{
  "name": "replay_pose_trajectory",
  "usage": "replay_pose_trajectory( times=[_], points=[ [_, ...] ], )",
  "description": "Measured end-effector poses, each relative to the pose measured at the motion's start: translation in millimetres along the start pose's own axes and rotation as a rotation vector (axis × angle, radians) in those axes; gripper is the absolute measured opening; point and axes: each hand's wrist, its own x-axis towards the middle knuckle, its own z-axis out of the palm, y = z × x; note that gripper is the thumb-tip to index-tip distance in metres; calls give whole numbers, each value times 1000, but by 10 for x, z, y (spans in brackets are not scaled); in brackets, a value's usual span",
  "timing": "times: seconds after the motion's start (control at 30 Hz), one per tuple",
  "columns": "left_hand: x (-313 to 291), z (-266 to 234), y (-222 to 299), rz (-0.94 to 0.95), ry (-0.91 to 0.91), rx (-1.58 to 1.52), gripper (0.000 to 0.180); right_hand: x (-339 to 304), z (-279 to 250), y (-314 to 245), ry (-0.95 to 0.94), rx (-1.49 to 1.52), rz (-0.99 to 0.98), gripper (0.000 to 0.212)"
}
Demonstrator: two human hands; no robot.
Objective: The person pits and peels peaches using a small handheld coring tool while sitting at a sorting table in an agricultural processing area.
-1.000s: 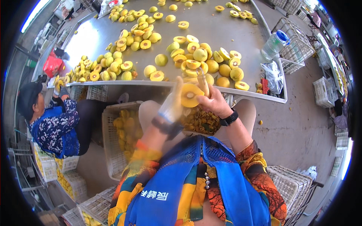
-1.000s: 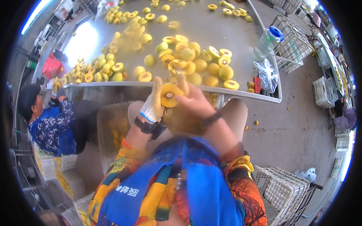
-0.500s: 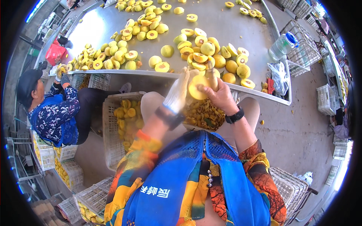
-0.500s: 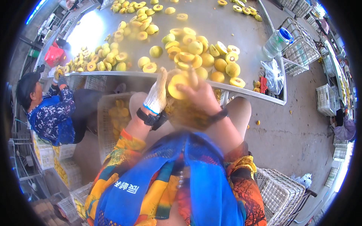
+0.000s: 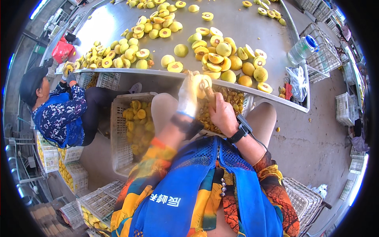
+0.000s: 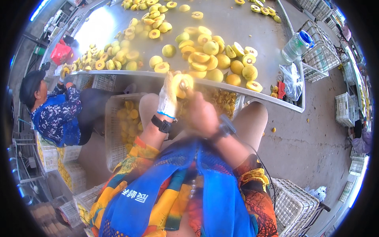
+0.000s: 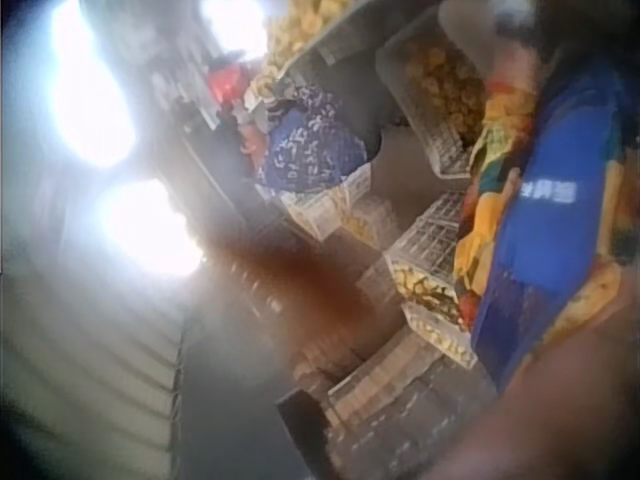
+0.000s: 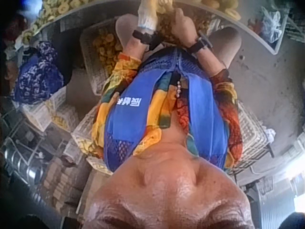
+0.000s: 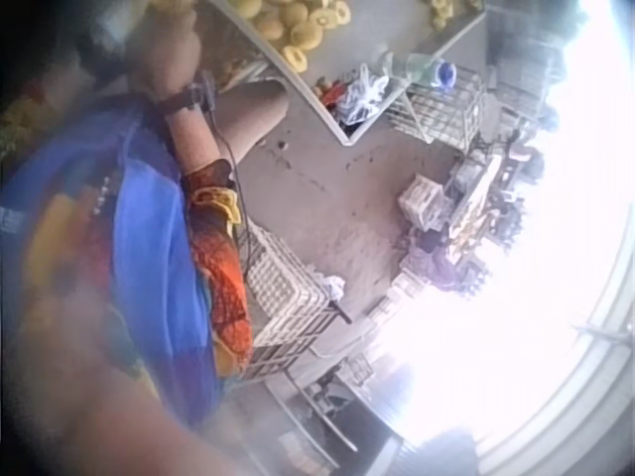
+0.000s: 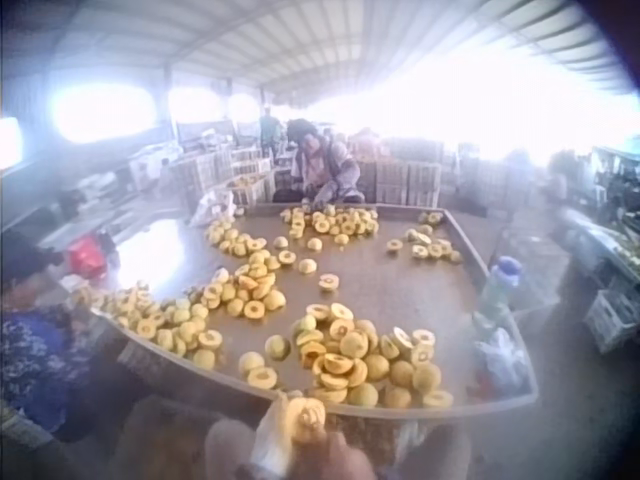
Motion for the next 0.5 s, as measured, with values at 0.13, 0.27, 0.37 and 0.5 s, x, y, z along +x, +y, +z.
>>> replay_pose_trajectory(
  times=[0.13,0.27,0.37,0.5],
  points=[
    [-61,63,0,18,-31,-37,47,-22,-6,-4,3,-31,-20,23],
    [-94,72,-1,75,-86,-12,47,-55,-9,-44,17,-28,18,20],
    [-98,71,-39,112,-104,-35,46,-80,24,-39,48,-28,30,20],
    [-112,83,-48,132,-93,-35,44,-95,17,-96,40,-36,79,20]
  ],
)
